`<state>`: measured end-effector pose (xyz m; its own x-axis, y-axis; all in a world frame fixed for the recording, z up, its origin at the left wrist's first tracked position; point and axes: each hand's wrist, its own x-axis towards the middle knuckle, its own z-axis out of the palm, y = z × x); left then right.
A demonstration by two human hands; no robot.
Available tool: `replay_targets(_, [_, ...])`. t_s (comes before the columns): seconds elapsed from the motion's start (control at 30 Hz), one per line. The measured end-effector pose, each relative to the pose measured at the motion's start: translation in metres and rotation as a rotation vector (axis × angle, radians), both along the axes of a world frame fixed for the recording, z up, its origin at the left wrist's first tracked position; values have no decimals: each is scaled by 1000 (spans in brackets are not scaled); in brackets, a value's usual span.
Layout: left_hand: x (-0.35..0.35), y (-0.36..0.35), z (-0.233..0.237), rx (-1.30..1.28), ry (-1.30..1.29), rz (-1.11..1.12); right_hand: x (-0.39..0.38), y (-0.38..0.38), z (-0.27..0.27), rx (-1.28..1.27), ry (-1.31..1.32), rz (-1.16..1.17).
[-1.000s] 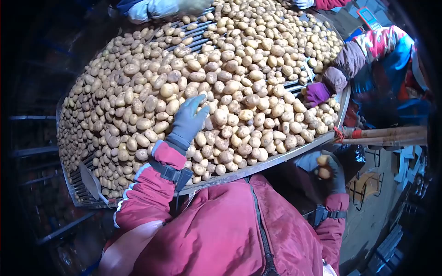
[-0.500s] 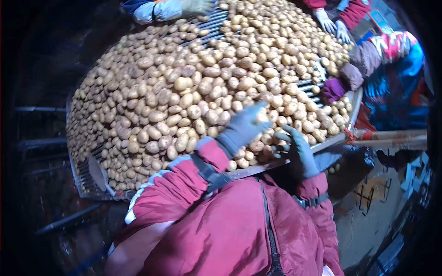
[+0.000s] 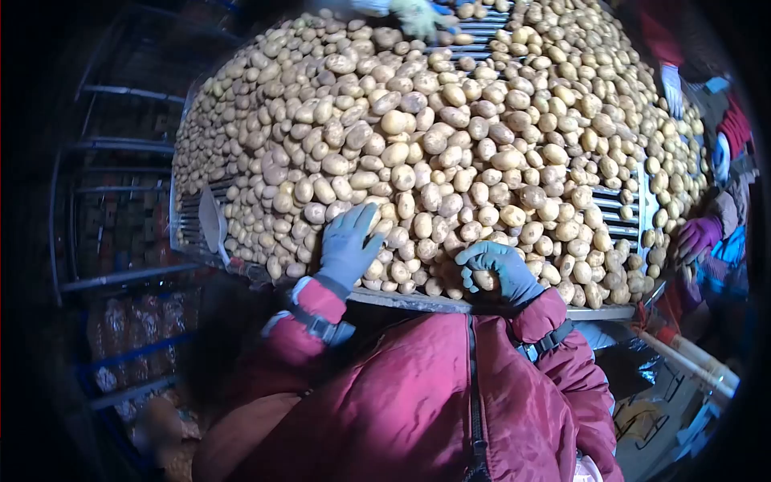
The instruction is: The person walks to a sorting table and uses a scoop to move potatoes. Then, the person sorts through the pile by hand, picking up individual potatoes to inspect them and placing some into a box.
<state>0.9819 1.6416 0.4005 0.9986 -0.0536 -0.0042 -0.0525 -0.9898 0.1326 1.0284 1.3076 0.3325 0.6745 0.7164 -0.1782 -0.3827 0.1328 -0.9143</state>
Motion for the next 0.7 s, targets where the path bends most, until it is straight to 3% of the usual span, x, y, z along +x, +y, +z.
replay_targets(0.03, [-2, 1, -7, 2, 68, 3, 5, 3, 3, 8, 389, 71])
replay_targets(0.07, [0, -1, -9, -11, 59, 37, 8, 5, 3, 9, 389, 87])
replay_targets(0.13, [9, -11, -2, -22, 53, 90, 10, 8, 3, 91, 760, 78])
replay_targets(0.27, [16, -23, -7, -139, -6, 122, 14, 12, 6, 127, 747, 147])
replay_targets(0.33, [25, -41, -11, -287, -63, 179, 12, 16, 3, -108, 290, 162])
replay_targets(0.37, [34, -49, -13, -345, -52, 204, 13, 18, 2, -108, 284, 165])
replay_targets(0.43, [50, -74, -15, -437, -119, 186, 13, 25, -5, 65, 700, 119])
replay_targets(0.5, [62, -108, -14, -610, -138, 88, 7, 37, -18, 176, 636, 117])
replay_targets(0.53, [70, -126, 22, -691, 105, 138, 10, 38, -17, 71, 502, 182])
replay_targets(0.57, [75, -126, 19, -638, 125, 135, 13, 37, -17, -33, 366, 237])
replay_targets(0.63, [85, -96, -17, -202, -46, 176, 16, 28, -17, -14, 447, 201])
replay_targets(0.7, [87, -78, -28, -136, -86, 140, 19, 15, -14, 42, 370, 179])
